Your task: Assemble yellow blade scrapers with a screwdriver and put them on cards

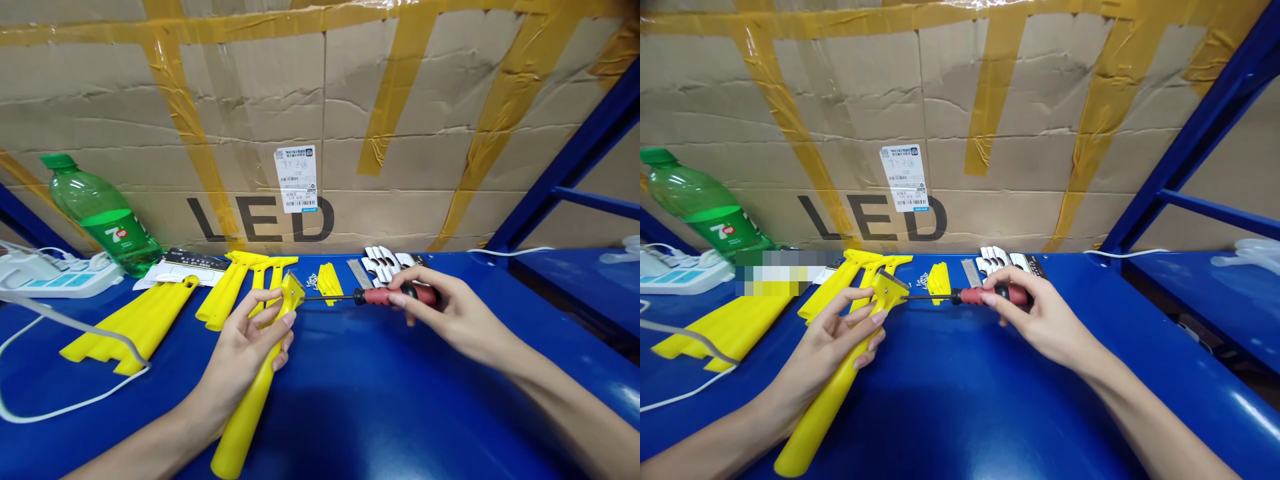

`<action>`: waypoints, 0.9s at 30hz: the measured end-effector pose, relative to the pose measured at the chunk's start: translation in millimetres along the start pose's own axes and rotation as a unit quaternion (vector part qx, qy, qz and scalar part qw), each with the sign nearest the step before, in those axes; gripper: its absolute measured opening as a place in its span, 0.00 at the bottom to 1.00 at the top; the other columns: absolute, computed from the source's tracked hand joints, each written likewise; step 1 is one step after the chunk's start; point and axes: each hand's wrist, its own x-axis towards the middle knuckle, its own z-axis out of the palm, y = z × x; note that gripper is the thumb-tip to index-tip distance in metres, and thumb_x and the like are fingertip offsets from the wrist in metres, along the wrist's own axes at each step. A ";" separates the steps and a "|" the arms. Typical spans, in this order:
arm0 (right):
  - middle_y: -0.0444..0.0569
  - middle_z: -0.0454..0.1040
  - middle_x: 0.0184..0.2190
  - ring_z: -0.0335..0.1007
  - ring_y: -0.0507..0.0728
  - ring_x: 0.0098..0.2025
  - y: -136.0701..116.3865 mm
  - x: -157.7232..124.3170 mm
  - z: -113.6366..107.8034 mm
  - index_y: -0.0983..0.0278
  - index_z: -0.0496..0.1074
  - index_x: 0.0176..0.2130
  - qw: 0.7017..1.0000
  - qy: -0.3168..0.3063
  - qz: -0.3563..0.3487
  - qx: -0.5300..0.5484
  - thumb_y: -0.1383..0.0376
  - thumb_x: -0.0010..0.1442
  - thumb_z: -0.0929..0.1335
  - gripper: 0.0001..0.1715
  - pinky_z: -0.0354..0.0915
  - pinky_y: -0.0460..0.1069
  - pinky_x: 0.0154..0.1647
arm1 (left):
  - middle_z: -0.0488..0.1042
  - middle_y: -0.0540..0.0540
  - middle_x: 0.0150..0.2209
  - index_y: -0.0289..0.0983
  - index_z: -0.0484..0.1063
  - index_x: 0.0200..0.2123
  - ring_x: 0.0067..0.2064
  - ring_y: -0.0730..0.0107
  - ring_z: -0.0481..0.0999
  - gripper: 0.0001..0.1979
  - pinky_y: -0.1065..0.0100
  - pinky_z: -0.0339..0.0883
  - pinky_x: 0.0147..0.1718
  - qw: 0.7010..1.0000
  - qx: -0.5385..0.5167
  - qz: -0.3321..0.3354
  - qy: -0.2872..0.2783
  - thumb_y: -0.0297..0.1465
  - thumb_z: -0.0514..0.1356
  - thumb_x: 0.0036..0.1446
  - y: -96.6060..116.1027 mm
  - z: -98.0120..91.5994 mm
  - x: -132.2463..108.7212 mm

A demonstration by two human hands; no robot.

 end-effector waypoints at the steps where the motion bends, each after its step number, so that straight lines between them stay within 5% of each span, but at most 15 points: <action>1: 0.42 0.71 0.22 0.66 0.52 0.20 -0.2 -0.2 2.3 0.60 0.71 0.38 0.999 0.003 0.033 0.011 0.47 0.65 0.67 0.19 0.64 0.47 0.21 | 0.70 0.55 0.29 0.40 0.64 0.40 0.20 0.81 0.66 0.28 0.76 0.57 0.16 1.000 0.001 0.003 0.001 0.39 0.76 0.42 0.0 -0.1 0.0; 4: 0.39 0.64 0.16 0.59 0.51 0.15 -0.4 -0.6 4.4 0.60 0.71 0.38 0.997 0.002 0.073 0.017 0.45 0.68 0.62 0.24 0.56 0.46 0.16 | 0.70 0.55 0.28 0.40 0.64 0.41 0.19 0.80 0.66 0.27 0.76 0.58 0.16 1.000 0.006 0.009 -0.005 0.39 0.76 0.44 -0.5 -1.1 0.2; 7: 0.50 0.77 0.36 0.76 0.59 0.37 -0.8 0.4 -2.6 0.59 0.76 0.41 0.999 -0.014 -0.030 -0.030 0.49 0.62 0.71 0.17 0.70 0.51 0.36 | 0.71 0.55 0.29 0.40 0.64 0.42 0.20 0.80 0.66 0.28 0.76 0.58 0.16 1.000 0.003 0.002 -0.004 0.39 0.76 0.44 -1.5 -1.7 1.3; 9: 0.52 0.77 0.47 0.73 0.63 0.51 -1.2 1.2 -6.6 0.58 0.77 0.39 0.995 -0.016 -0.088 -0.051 0.53 0.59 0.74 0.13 0.69 0.54 0.50 | 0.71 0.54 0.29 0.40 0.64 0.42 0.20 0.80 0.67 0.29 0.76 0.58 0.16 1.000 0.000 -0.002 -0.002 0.39 0.76 0.44 -2.0 -1.5 2.1; 12: 0.49 0.77 0.36 0.75 0.57 0.37 -0.9 1.7 -3.6 0.60 0.75 0.37 0.999 -0.017 -0.043 -0.026 0.52 0.62 0.72 0.14 0.70 0.52 0.40 | 0.71 0.55 0.28 0.40 0.63 0.42 0.19 0.81 0.66 0.29 0.76 0.58 0.17 1.000 0.000 -0.004 -0.004 0.39 0.76 0.43 -2.2 -1.1 2.1; 16: 0.39 0.65 0.15 0.58 0.51 0.15 1.3 1.4 4.7 0.62 0.71 0.38 0.993 -0.027 0.093 0.061 0.44 0.67 0.62 0.25 0.56 0.46 0.16 | 0.71 0.56 0.27 0.41 0.63 0.43 0.18 0.81 0.65 0.28 0.76 0.57 0.17 1.000 0.005 -0.008 -0.012 0.38 0.75 0.45 -1.7 -1.2 0.2; 19: 0.43 0.72 0.22 0.67 0.53 0.21 2.2 1.1 0.6 0.61 0.72 0.41 0.996 -0.033 0.072 0.038 0.45 0.65 0.67 0.22 0.64 0.47 0.21 | 0.71 0.56 0.26 0.41 0.63 0.44 0.19 0.81 0.65 0.28 0.76 0.57 0.17 1.000 0.007 -0.010 -0.015 0.38 0.75 0.46 -1.0 -1.0 -0.1; 21: 0.50 0.78 0.40 0.76 0.58 0.39 2.5 1.0 -4.2 0.60 0.75 0.43 0.999 -0.036 -0.010 0.000 0.51 0.60 0.73 0.18 0.72 0.50 0.39 | 0.70 0.56 0.27 0.41 0.63 0.43 0.19 0.80 0.65 0.28 0.76 0.56 0.17 1.000 0.003 -0.012 -0.006 0.38 0.75 0.45 -0.5 -0.6 0.6; 23: 0.51 0.76 0.49 0.73 0.61 0.51 2.9 1.0 -6.2 0.59 0.77 0.41 0.996 -0.030 -0.073 -0.030 0.55 0.59 0.75 0.13 0.69 0.54 0.51 | 0.71 0.55 0.28 0.41 0.63 0.43 0.19 0.81 0.66 0.29 0.76 0.56 0.17 1.000 -0.004 -0.016 0.005 0.37 0.76 0.43 -0.4 -0.2 1.0; 25: 0.51 0.78 0.44 0.75 0.59 0.44 3.4 0.8 -3.9 0.59 0.77 0.40 0.997 -0.021 -0.068 -0.027 0.55 0.61 0.73 0.12 0.71 0.53 0.46 | 0.71 0.55 0.28 0.41 0.63 0.42 0.19 0.81 0.65 0.30 0.76 0.55 0.16 1.000 -0.009 -0.014 0.010 0.37 0.77 0.42 -0.6 -0.3 0.5; 27: 0.48 0.77 0.31 0.73 0.55 0.27 3.4 0.2 1.1 0.61 0.77 0.42 1.000 -0.013 -0.004 0.005 0.51 0.63 0.70 0.17 0.70 0.50 0.29 | 0.70 0.56 0.27 0.41 0.63 0.43 0.19 0.81 0.65 0.29 0.77 0.56 0.16 1.000 -0.008 -0.008 0.003 0.38 0.76 0.43 -1.2 -0.7 -0.8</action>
